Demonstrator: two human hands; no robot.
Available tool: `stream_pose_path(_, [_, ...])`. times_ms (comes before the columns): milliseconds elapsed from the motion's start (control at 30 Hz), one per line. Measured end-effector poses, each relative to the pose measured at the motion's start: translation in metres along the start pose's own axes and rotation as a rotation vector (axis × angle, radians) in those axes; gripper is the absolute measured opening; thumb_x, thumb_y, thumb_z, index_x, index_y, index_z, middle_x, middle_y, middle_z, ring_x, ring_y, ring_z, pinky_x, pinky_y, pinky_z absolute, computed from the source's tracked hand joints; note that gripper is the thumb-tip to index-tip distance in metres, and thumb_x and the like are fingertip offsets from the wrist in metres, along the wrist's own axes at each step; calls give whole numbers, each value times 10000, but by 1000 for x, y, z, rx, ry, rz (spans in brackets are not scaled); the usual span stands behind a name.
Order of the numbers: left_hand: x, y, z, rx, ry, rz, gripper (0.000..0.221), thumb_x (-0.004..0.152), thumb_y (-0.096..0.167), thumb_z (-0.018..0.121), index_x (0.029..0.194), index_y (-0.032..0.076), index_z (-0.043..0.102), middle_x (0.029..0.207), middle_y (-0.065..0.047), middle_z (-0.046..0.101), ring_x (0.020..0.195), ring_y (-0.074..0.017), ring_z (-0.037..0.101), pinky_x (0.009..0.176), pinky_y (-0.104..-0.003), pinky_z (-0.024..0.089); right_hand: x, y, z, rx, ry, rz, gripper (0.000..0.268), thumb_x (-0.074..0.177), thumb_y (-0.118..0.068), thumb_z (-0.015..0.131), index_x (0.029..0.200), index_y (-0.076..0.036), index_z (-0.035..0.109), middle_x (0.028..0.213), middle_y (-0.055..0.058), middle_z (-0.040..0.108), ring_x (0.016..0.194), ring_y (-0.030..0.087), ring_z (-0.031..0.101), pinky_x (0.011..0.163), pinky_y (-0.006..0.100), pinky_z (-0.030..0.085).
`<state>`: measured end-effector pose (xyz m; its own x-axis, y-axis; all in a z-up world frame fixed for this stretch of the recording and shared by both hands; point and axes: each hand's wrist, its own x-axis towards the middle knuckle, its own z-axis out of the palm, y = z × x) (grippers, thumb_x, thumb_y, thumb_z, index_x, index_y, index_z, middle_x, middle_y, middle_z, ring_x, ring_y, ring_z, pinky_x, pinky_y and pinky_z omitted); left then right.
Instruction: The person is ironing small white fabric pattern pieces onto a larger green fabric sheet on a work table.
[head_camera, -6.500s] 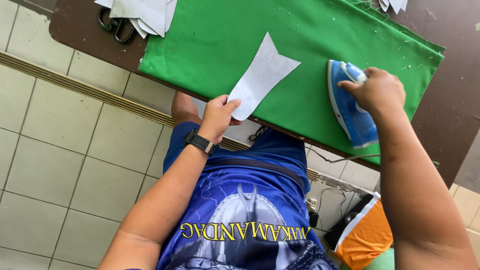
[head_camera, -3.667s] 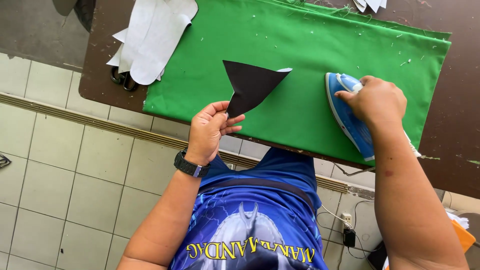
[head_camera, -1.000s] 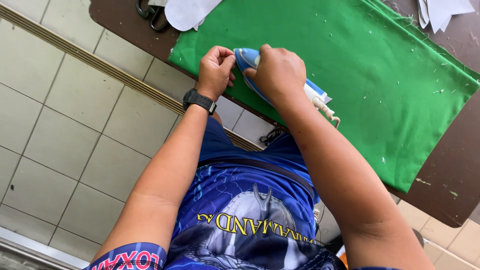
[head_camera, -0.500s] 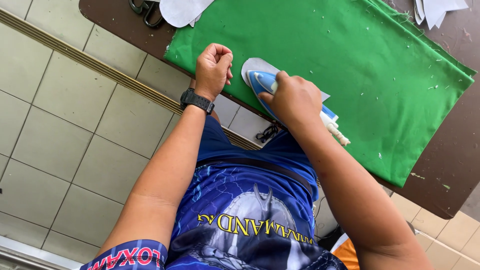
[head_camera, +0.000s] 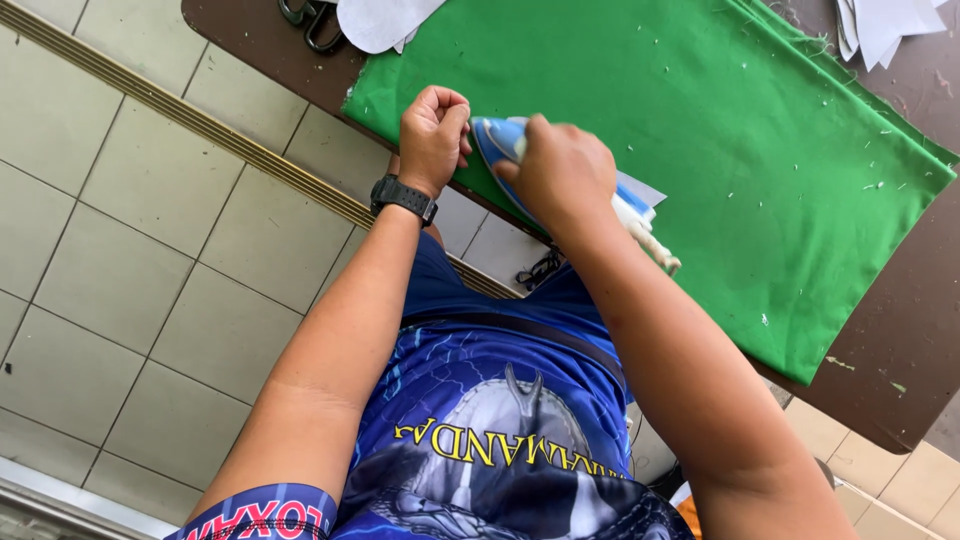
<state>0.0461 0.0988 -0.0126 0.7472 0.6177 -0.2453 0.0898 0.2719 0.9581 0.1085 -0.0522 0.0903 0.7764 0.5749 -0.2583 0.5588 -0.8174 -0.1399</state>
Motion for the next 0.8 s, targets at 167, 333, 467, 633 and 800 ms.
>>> stream_pose_path(167, [-1, 6, -1, -8, -24, -16, 25, 878, 93, 603, 855, 83, 605, 644, -44, 587, 419, -100, 545, 302, -242, 415, -47, 37, -4, -42, -54, 47, 497, 828, -584, 801, 966, -133, 645, 881, 167, 722, 818, 447, 672, 646, 556, 504])
stream_pose_path(333, [-2, 4, -1, 1, -40, 8, 25, 890, 82, 604, 865, 84, 603, 650, -41, 591, 423, -97, 546, 308, -238, 415, -45, 42, -2, -102, 4, 27, 485, 810, -601, 798, 910, -141, 679, 825, 150, 731, 782, 427, 688, 628, 545, 514])
stream_pose_path(467, [-1, 2, 0, 23, -44, 29, 15, 886, 83, 604, 871, 87, 604, 653, -37, 593, 425, -92, 545, 308, -234, 420, -23, 36, -5, -94, -26, 70, 523, 832, -650, 790, 980, -158, 687, 851, 152, 738, 771, 453, 695, 626, 565, 525])
stream_pose_path(633, [1, -3, 4, 60, -29, 31, 13, 876, 92, 605, 887, 98, 609, 676, -35, 609, 438, -88, 559, 312, -233, 437, 3, 32, -8, -105, -28, 65, 525, 835, -657, 791, 983, -162, 701, 853, 160, 744, 767, 448, 703, 640, 546, 539])
stream_pose_path(800, [3, -17, 16, 256, 127, 138, 44, 883, 133, 587, 905, 139, 625, 698, -3, 658, 487, -140, 696, 435, -269, 522, 28, 35, -7, -92, 39, 47, 559, 812, -683, 822, 966, -156, 714, 857, 157, 737, 781, 434, 696, 648, 535, 537])
